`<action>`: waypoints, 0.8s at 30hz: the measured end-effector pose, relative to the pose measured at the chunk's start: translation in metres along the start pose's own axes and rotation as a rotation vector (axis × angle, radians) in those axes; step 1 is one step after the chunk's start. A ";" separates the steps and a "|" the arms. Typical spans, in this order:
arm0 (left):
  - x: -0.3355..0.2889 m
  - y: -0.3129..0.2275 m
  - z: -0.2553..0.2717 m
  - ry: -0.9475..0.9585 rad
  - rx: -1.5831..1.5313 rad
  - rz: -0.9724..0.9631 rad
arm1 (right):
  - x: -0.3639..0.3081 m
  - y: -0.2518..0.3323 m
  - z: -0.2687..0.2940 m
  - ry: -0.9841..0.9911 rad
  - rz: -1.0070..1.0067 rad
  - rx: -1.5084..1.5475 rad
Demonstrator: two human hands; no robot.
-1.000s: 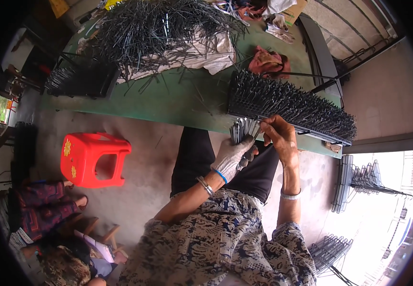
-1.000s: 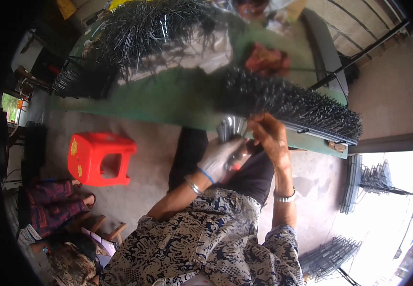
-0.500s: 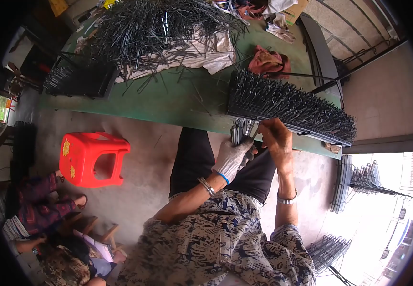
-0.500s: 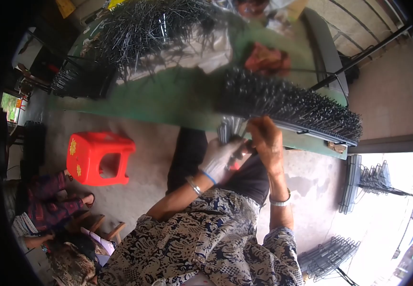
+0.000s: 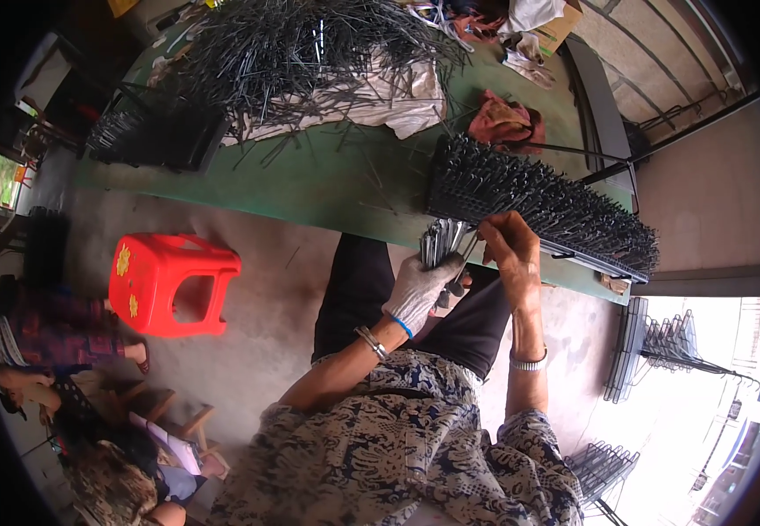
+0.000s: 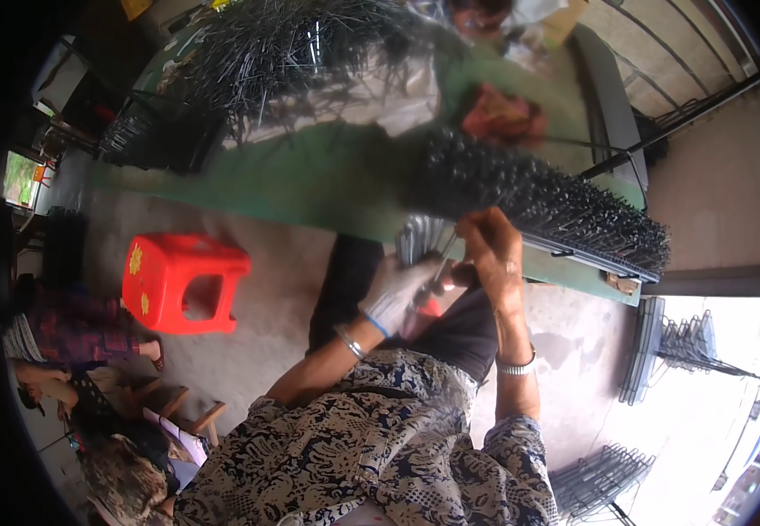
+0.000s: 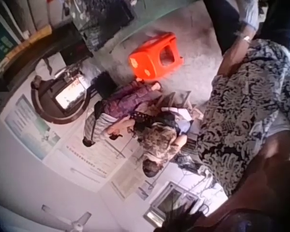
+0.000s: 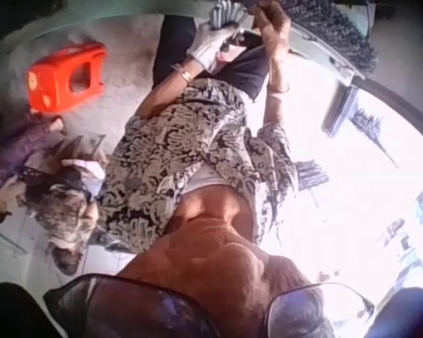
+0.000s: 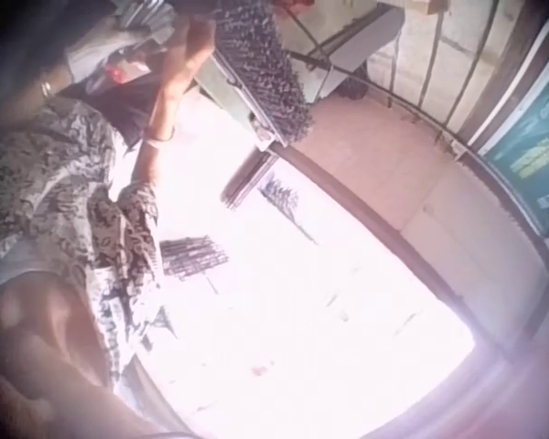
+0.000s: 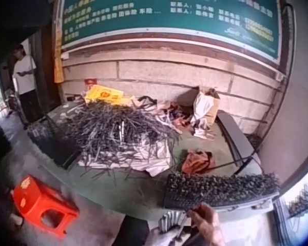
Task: Sorting metal pins and inserting them into a black mesh metal frame.
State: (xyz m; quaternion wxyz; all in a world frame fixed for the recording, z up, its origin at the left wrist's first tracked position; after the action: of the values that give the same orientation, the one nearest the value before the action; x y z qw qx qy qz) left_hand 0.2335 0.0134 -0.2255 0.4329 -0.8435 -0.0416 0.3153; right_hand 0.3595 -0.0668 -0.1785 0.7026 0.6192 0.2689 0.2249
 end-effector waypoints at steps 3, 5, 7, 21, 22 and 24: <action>0.010 0.003 0.012 -0.042 -0.044 -0.106 | 0.006 0.007 0.000 -0.019 0.080 -0.053; 0.008 0.007 0.020 -0.077 -0.056 -0.038 | 0.011 0.013 -0.002 -0.043 0.146 -0.089; 0.006 0.008 0.025 -0.120 -0.223 0.017 | 0.014 0.031 0.001 -0.240 0.313 -0.310; 0.008 0.025 0.033 -0.035 -0.363 0.079 | 0.059 0.028 -0.035 -0.251 0.636 -0.685; 0.008 0.025 0.034 -0.035 -0.367 0.069 | 0.058 0.032 -0.040 -0.265 0.655 -0.736; 0.007 0.021 0.031 -0.029 -0.369 0.060 | 0.059 0.037 -0.040 -0.286 0.674 -0.790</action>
State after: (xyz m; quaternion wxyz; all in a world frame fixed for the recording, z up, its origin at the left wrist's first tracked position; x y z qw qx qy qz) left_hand 0.2172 0.0242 -0.2576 0.2606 -0.9048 -0.0796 0.3273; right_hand 0.3786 0.0064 -0.1515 0.8006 0.3842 -0.1480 0.4353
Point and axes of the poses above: each hand's wrist, its own x-axis towards the middle knuckle, its own z-axis out of the back of the hand, y = z × x, the point moved 6 cm from there along x, towards the middle knuckle, and after that the axes turned 4 degrees about y, right-handed, at the moved point
